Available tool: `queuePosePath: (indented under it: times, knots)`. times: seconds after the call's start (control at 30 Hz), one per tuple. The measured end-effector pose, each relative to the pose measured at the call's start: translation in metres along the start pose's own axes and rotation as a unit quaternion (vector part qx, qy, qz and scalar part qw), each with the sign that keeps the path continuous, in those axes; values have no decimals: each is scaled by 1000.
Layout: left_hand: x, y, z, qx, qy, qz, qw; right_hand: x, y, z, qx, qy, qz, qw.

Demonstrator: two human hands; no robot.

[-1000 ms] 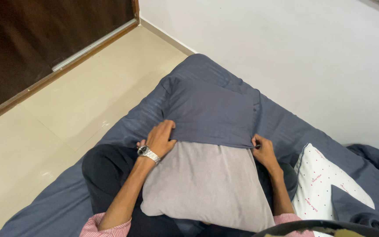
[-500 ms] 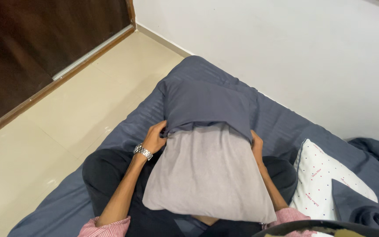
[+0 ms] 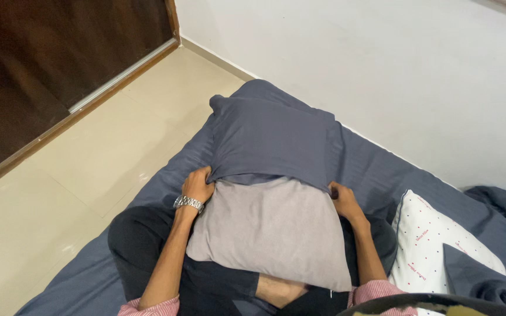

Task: The person sits cross-legged on a bed and inserts a pillow into a blue pillowcase. They align the corners, pull the case over the pillow, and smooth the fabric to fit snugly.

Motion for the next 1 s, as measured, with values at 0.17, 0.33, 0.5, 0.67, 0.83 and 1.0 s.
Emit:
queuePosePath:
  times: [0.17,0.33,0.5,0.67,0.83,1.0]
  knots:
    - [29,32,2,79,-83,174,978,-63,41,13,177,116,-118,970]
    - [47,29,6,85,-122,179,972,-124,44,34,236,202,-91,946]
    - [36,6,6,77,-82,41,993,-108,36,30,257,158,-57,952]
    - [28,16,4,100,-52,76,991,-93,34,25,220,190,-38,956]
    - [68,66,8,171,-149,201,953,-94,39,21,174,149,-117,966]
    - [126,39,18,127,-319,97,934,-148,51,39,198,203,-161,945]
Point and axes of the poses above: each hand's wrist, its own z-axis away from the middle knuckle, its own y-axis out of the back of the hand, x = y × z, the point moved 7 cm from there along -z, towards the middle knuckle, and after that the axes turned 12 degrees about x, right-handed, at the moved point
